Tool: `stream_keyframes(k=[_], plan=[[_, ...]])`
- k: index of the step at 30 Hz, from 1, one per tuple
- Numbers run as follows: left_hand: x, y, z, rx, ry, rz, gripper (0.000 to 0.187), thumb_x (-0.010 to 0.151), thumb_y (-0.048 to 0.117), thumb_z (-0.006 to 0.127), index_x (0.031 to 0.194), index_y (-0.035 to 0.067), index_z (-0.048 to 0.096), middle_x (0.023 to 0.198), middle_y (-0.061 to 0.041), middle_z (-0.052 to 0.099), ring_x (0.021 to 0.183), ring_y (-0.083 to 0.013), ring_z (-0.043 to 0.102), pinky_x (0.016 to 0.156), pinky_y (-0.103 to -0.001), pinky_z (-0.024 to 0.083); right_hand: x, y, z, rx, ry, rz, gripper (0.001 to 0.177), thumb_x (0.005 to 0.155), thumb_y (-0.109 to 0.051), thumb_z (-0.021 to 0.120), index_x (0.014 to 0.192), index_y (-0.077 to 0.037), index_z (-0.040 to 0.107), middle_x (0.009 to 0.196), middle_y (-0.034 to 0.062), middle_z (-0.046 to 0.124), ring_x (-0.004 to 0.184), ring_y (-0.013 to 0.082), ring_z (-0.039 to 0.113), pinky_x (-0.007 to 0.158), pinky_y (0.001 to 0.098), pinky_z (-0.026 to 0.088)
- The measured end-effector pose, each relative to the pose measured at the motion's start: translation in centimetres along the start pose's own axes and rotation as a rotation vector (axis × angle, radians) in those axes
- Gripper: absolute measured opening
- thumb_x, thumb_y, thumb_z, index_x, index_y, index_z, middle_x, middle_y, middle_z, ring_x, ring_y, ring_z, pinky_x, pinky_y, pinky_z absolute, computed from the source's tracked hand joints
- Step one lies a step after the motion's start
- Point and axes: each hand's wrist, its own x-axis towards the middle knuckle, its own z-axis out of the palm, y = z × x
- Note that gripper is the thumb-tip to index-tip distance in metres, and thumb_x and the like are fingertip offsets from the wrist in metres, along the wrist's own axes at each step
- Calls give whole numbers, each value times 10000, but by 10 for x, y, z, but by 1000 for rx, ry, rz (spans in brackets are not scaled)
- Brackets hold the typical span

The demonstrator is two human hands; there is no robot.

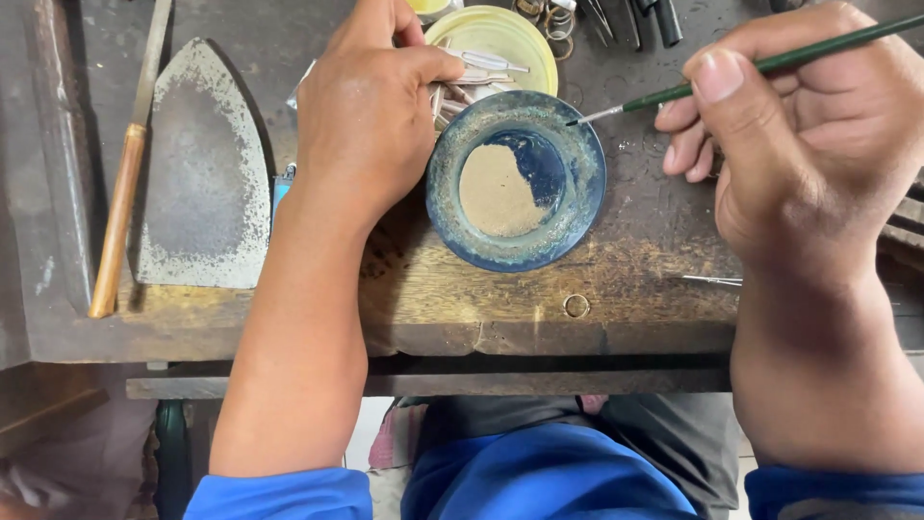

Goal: A jeweler applies solder paste to the joint of a small ring using a fine brush at a workbench.

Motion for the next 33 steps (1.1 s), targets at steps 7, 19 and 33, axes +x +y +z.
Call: stream_keyframes(k=[7,19,33], plan=[[0,-3,-8,-169,185,82,361,715,-121,411,902,29,682,866,-76,566,772,-247,561,614,-348,421,-1,4,-3,-20,-31,49,174,1056,9,458,972,161,449,779,267,536,557,218,512,483,230,374],[-20,66,-42,-584,-137,280,27,881,-29,613,857,-19,609,740,-96,563,579,-159,467,526,-270,342,-3,6,-6,-159,-396,71,200,1073,92,562,876,107,531,741,157,555,604,158,539,551,212,409],[-76,116,14,-171,-316,41,158,806,144,564,679,71,505,562,-109,542,490,-325,523,407,-445,383,-3,11,-8,-394,-408,8,333,1127,-112,570,804,-38,599,652,7,564,651,84,561,583,222,380]])
